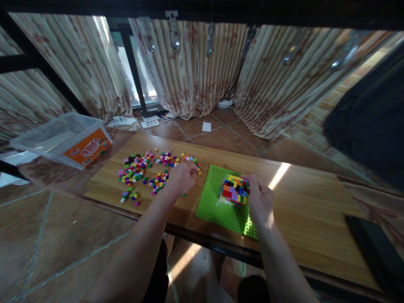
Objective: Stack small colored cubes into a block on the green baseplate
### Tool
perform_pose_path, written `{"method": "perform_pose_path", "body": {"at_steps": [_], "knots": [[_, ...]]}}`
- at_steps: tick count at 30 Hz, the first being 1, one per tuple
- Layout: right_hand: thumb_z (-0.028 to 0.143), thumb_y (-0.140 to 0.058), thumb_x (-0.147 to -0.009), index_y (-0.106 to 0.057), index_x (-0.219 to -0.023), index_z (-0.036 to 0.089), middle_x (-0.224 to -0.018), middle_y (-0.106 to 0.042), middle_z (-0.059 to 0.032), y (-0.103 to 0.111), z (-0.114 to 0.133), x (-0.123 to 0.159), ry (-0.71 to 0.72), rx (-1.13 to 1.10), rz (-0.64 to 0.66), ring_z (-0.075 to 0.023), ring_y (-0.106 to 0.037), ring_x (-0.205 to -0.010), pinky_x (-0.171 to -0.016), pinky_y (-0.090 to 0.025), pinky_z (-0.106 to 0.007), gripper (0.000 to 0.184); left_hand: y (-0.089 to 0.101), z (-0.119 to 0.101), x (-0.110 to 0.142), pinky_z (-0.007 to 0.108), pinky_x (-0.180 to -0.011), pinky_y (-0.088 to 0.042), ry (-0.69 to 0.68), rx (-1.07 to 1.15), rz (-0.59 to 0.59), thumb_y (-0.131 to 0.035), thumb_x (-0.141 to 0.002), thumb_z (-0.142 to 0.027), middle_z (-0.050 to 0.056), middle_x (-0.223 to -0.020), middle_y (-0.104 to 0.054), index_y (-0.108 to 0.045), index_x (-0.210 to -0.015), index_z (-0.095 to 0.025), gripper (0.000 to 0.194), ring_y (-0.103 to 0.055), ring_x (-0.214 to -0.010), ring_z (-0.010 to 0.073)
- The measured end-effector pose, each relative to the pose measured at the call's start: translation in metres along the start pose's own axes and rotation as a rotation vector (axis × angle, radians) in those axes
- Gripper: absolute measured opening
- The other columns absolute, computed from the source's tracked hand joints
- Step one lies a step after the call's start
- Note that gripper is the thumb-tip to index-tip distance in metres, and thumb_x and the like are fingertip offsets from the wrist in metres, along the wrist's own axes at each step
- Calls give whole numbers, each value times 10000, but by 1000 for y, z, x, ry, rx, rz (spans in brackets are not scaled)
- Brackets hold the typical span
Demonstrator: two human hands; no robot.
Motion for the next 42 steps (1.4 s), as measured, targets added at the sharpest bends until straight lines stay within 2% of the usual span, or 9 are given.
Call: {"method": "perform_pose_path", "body": {"at_steps": [3, 10, 13, 17, 20, 23, 30, 35, 42], "knots": [[631, -550, -803, -750, -876, 152, -757, -733, -75, 0, 1, 0, 2, 11, -4, -207, -652, -670, -619, -500, -324, 524, -7, -8, -2, 324, -796, -480, -1, -61, -25, -531, -797, -138, 86, -915, -718, -717, -880, -201, 212, -653, -875, 226], [615, -543, -818, -745, -851, 156, -710, -717, -61, 0, 6, 2, 22, 1, 13, -187, -631, -645, -605, -484, -302, 502, -17, -15, -5, 329, -765, -480, 7, -186, -11, -514, -824, -135, 101, -879, -688, -702, -808, -180, 195, -648, -835, 224], [601, -518, -840, -741, -860, 156, -721, -719, -62, -1, 5, 1, 11, -22, 27, -180, -629, -638, -592, -480, -294, 499, -14, -26, -4, 311, -761, -485, -102, -3, -37, -517, -843, -148, 70, -851, -695, -699, -832, -177, 185, -643, -806, 196], [595, -506, -850, -743, -857, 159, -754, -724, -67, -2, 4, 0, 33, 9, 22, -185, -644, -681, -618, -482, -294, 497, -10, -50, 3, 278, -777, -494, -291, 291, -83, -542, -865, -174, 38, -886, -704, -690, -915, -180, 157, -637, -817, 152], [588, -504, -854, -744, -853, 158, -765, -724, -68, -2, 5, -1, 38, 23, 24, -187, -647, -697, -634, -483, -298, 493, -11, -66, 8, 276, -795, -496, -382, 336, -92, -527, -884, -175, 36, -915, -700, -688, -943, -183, 171, -636, -853, 146], [582, -507, -853, -741, -850, 156, -765, -720, -64, -2, 5, -1, 43, 10, 27, -185, -643, -698, -646, -484, -298, 487, -14, -75, 10, 273, -779, -499, -445, 292, -62, -500, -904, -178, 35, -898, -686, -690, -956, -187, 197, -633, -849, 146], [580, -521, -842, -737, -836, 161, -758, -711, -55, -2, 3, -2, 43, -5, 23, -182, -632, -703, -647, -476, -291, 471, -17, -77, 11, 282, -787, -496, -490, 167, -55, -457, -925, -186, 44, -916, -665, -677, -965, -177, 224, -624, -858, 155], [586, -525, -836, -736, -831, 159, -757, -708, -58, -2, 3, -1, 32, 0, 23, -182, -624, -694, -640, -473, -292, 476, -17, -81, 11, 277, -755, -491, -484, 116, -41, -459, -917, -184, 37, -871, -647, -676, -885, -180, 220, -617, -824, 150], [578, -517, -844, -738, -834, 164, -766, -715, -60, -2, 3, -2, 44, 13, 19, -187, -635, -712, -667, -483, -303, 469, -18, -86, 14, 272, -740, -487, -476, 137, -5, -435, -910, -147, 36, -871, -632, -675, -937, -187, 244, -606, -813, 145]]}}
Point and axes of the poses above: each hand's wrist, its own x-axis away from the middle knuckle, its own y-axis out of the back of the hand, z = x × y, the point moved 4 cm from there along -x, towards the middle knuckle
